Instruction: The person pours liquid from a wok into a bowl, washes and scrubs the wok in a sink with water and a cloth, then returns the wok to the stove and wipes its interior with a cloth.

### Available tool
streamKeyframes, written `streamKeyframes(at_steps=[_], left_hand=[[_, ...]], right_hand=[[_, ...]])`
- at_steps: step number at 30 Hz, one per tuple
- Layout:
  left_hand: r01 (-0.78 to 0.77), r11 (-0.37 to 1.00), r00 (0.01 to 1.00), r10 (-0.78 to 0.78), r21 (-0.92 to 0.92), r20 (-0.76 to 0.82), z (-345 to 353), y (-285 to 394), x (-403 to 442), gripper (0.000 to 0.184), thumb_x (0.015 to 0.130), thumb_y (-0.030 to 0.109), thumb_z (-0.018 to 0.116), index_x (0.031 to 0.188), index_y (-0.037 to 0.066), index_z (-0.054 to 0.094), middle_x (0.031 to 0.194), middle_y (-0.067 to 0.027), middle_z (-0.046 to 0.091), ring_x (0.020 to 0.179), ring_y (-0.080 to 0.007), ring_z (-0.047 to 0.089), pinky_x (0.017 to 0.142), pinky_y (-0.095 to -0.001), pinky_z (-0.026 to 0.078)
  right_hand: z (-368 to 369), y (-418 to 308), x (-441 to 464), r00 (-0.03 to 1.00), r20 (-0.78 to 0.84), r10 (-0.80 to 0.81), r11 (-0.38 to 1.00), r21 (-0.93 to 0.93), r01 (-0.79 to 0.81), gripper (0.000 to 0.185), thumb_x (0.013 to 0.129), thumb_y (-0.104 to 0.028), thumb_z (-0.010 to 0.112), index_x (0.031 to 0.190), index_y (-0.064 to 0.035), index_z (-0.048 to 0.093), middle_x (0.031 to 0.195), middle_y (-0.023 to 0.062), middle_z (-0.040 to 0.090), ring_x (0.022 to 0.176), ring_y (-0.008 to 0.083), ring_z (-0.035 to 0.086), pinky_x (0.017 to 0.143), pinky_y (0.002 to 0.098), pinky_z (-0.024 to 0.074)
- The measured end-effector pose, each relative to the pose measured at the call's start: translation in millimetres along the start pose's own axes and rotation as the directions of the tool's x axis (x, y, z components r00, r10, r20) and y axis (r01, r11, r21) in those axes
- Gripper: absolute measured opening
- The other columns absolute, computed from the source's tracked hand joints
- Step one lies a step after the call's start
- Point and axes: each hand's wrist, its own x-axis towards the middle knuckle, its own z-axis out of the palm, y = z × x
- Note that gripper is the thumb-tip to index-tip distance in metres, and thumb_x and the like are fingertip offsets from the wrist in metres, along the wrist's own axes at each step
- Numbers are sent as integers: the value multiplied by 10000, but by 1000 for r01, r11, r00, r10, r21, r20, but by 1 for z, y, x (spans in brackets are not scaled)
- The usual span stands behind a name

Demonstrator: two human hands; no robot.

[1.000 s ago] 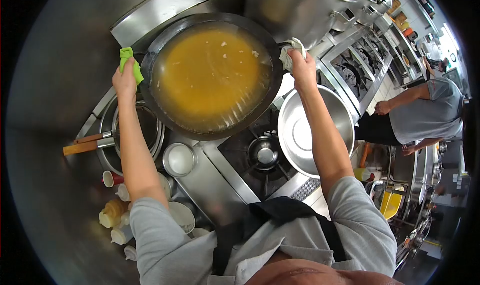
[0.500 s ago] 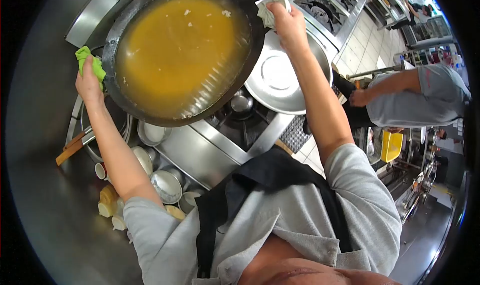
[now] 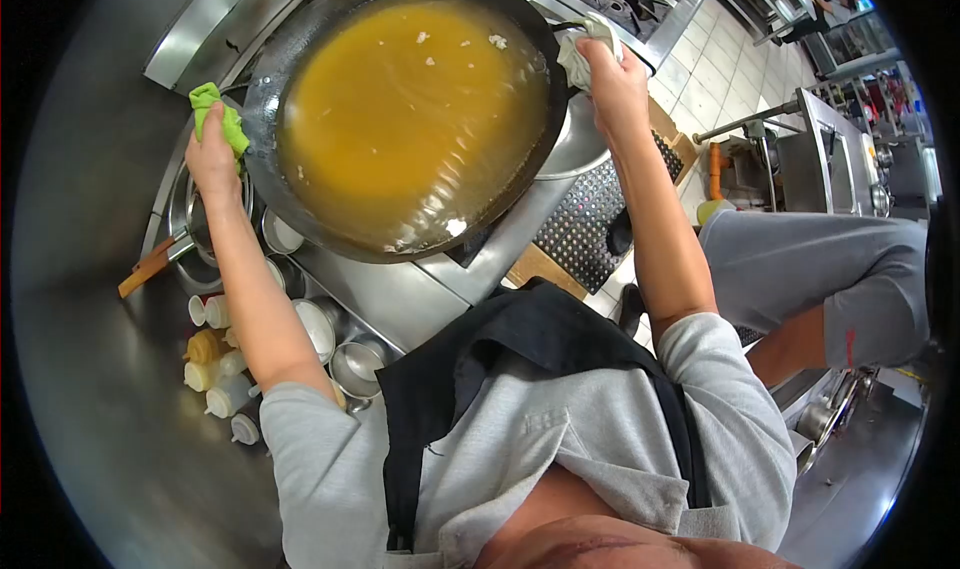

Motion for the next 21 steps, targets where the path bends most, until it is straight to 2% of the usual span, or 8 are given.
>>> streamKeyframes(at_steps=[14, 17, 21], left_hand=[[11, 1000, 994, -13, 11, 111, 45, 23, -100, 317, 926, 291, 658, 1023, -11, 672, 858, -19, 648, 728, -97, 588, 654, -260, 459], [20, 1000, 993, -22, 11, 118, 47, 25, -115, 314, 925, 290, 660, 1019, -9, 673, 857, -16, 646, 722, -96, 584, 650, -260, 457], [25, 999, 991, -27, 21, 129, 47, 25, -130, 313, 923, 288, 660, 1023, -9, 673, 859, -15, 646, 723, -95, 582, 649, -260, 457]], right_hand=[[-118, -5, -72, 997, -72, -29, 999, -40, 26, 208, 875, -128, 625, 1027, 6, 673, 895, 18, 668, 772, 84, 575, 697, 244, 442], [-132, -6, -85, 994, -106, 19, 1000, -9, -20, 216, 871, -130, 630, 1032, 6, 676, 898, 17, 670, 775, 85, 577, 696, 242, 441], [-147, -9, -104, 995, -101, -15, 999, 37, 19, 215, 872, -140, 631, 1022, 7, 681, 899, 15, 668, 764, 84, 569, 693, 242, 439]])
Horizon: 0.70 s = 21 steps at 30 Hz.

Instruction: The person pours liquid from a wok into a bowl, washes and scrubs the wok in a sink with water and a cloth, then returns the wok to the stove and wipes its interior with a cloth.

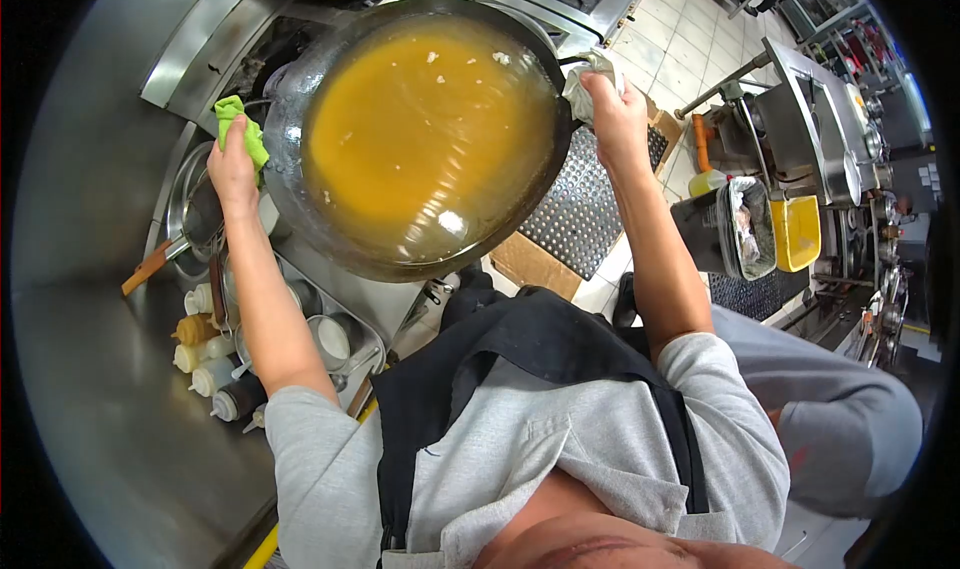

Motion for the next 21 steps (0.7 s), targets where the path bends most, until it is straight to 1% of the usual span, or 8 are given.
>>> streamKeyframes(at_steps=[2, 3, 5, 9, 12, 15, 18, 21], left_hand=[[1, 1000, 1000, 0, -22, 26, 1, 0, -7, 315, 921, 288, 660, 1016, -12, 678, 854, -14, 645, 718, -95, 580, 648, -261, 458], [-4, 1000, 1000, 4, -20, 25, 2, -1, -8, 315, 921, 288, 660, 1016, -12, 678, 854, -14, 645, 718, -95, 580, 648, -261, 458], [-8, 1000, 999, 7, 26, 39, 2, -2, -10, 307, 919, 287, 661, 1000, -9, 683, 845, -10, 645, 709, -92, 577, 641, -261, 456], [10, 1000, 1000, -10, 25, 17, 9, 11, -25, 301, 918, 288, 661, 988, -3, 688, 839, -5, 644, 701, -88, 572, 632, -260, 451], [15, 1000, 1000, -15, 20, 17, 13, 10, -28, 292, 920, 283, 659, 990, 1, 688, 836, -1, 643, 697, -84, 568, 626, -261, 446], [15, 1000, 999, -15, 21, 36, 11, 7, -28, 284, 923, 278, 656, 984, 2, 686, 828, 2, 637, 692, -83, 566, 623, -260, 445], [36, 999, 999, -37, 35, 39, 12, 8, -32, 279, 927, 278, 653, 979, 5, 685, 821, 6, 632, 686, -80, 561, 618, -258, 441], [34, 999, 998, -35, 22, 58, 12, 5, -36, 281, 931, 283, 651, 976, 7, 684, 819, 8, 629, 681, -78, 558, 615, -257, 438]], right_hand=[[-8, -2, -6, 1000, -2, 11, 998, -56, -11, 216, 875, -152, 629, 1011, 6, 684, 889, 10, 664, 753, 80, 558, 682, 245, 434], [-11, -3, -9, 1000, 0, 9, 999, -52, -9, 216, 875, -152, 629, 1011, 6, 684, 889, 10, 664, 753, 80, 558, 682, 245, 434], [-15, -7, -19, 999, -19, 26, 997, -69, -27, 213, 878, -160, 627, 1001, 5, 686, 873, 4, 659, 744, 73, 547, 674, 243, 428], [-23, -8, -31, 999, -47, 12, 998, -68, -16, 207, 878, -158, 625, 989, 6, 686, 857, 0, 654, 737, 69, 544, 666, 240, 425], [-26, -8, -34, 998, -47, 31, 999, -28, -32, 206, 877, -157, 624, 984, 9, 684, 852, 1, 649, 729, 70, 542, 664, 241, 426], [-31, -4, -37, 999, -42, 19, 999, -42, -21, 202, 874, -153, 621, 979, 8, 684, 847, 1, 646, 726, 71, 540, 660, 243, 426], [-32, -5, -41, 998, -46, 49, 997, -62, -52, 202, 872, -156, 618, 976, 5, 683, 844, -2, 642, 725, 72, 538, 658, 243, 423], [-36, 0, -43, 998, -44, 53, 996, -65, -56, 229, 856, -146, 619, 1007, 4, 702, 856, 2, 666, 744, 72, 562, 667, 244, 446]])
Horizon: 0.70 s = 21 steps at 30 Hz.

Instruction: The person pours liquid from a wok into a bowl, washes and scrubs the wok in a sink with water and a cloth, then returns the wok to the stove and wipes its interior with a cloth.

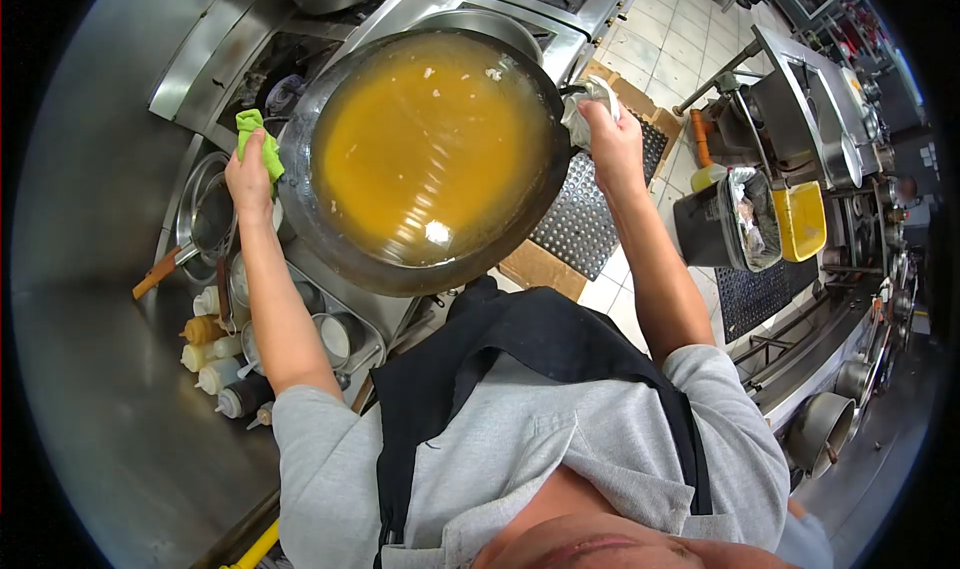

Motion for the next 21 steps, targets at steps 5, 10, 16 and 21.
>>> streamKeyframes(at_steps=[5, 10, 16, 21], left_hand=[[-1, 1000, 1000, 1, -14, 15, 3, -1, -3, 290, 934, 280, 649, 998, 0, 688, 817, 15, 621, 685, -74, 546, 617, -256, 430], [0, 1000, 999, 1, -12, 42, 3, -2, -3, 295, 934, 276, 642, 1005, -6, 690, 833, 13, 626, 700, -73, 550, 625, -254, 433], [5, 1000, 999, -5, 3, 49, 3, -6, -1, 293, 934, 271, 638, 1009, -7, 693, 845, 10, 632, 711, -76, 559, 631, -256, 440], [8, 1000, 999, -8, -4, 43, 2, -7, -2, 285, 932, 267, 639, 1008, -2, 695, 846, 9, 634, 711, -80, 561, 632, -260, 441]], right_hand=[[0, -5, -7, 999, -31, 16, 1000, 16, -15, 229, 855, -145, 618, 1005, 7, 703, 851, 2, 661, 739, 81, 562, 664, 257, 449], [-4, 4, -7, 999, -37, 18, 998, 54, -16, 215, 857, -147, 619, 977, 10, 702, 851, 6, 660, 736, 82, 558, 658, 259, 448], [-6, 0, -10, 999, -22, 37, 998, 43, -36, 217, 856, -146, 618, 982, 11, 700, 862, 20, 672, 753, 92, 584, 675, 263, 465], [-8, 4, -10, 999, -18, 47, 997, 55, -46, 217, 855, -148, 617, 978, 10, 701, 860, 20, 673, 753, 92, 585, 673, 264, 468]])
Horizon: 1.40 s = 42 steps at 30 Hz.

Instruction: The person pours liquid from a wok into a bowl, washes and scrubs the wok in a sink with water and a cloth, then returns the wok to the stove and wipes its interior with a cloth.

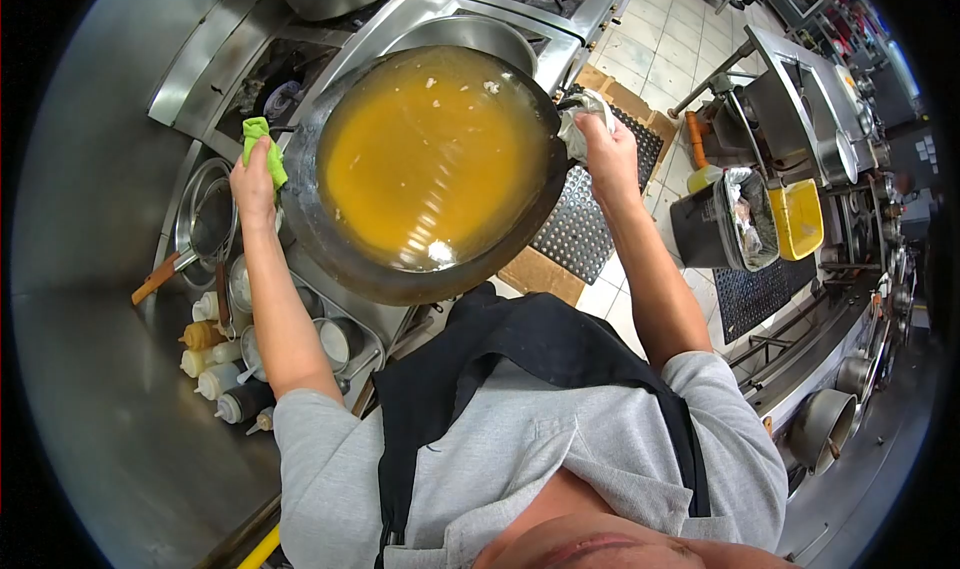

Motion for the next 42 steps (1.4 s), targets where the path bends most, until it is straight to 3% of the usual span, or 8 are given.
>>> streamKeyframes(at_steps=[3, 22, 30, 42], left_hand=[[-4, 1000, 1000, 4, 14, -4, -2, -2, 1, 292, 926, 271, 647, 1001, -7, 695, 842, 4, 636, 712, -84, 563, 632, -264, 441], [13, 1000, 1000, -13, 6, 11, -4, -5, 3, 296, 920, 281, 647, 976, -7, 691, 821, 3, 632, 691, -81, 554, 621, -258, 430], [18, 1000, 1000, -18, -21, 10, -5, -13, 9, 274, 917, 264, 675, 997, 3, 695, 823, 8, 638, 696, -76, 569, 635, -246, 442], [16, 1000, 1000, -16, 2, 5, 1, -9, 12, 266, 899, 268, 690, 893, 2, 681, 769, -4, 642, 652, -76, 574, 601, -248, 442]], right_hand=[[1, 5, 1, 1000, 10, -5, 1000, 12, 5, 187, 877, -166, 626, 981, -19, 676, 828, -4, 638, 688, 74, 547, 627, 240, 428], [9, 5, -1, 1000, 1, 16, 1000, 20, -16, 183, 876, -150, 617, 977, -14, 686, 835, -1, 654, 687, 72, 557, 621, 243, 428], [8, 9, 4, 1000, 1, 30, 1000, 9, -30, 199, 879, -162, 622, 993, -10, 680, 853, 10, 662, 702, 84, 576, 640, 248, 446], [2, 18, 16, 998, -4, 68, 997, 33, -68, 208, 881, -158, 630, 999, 8, 673, 882, 31, 675, 757, 114, 615, 698, 264, 476]])
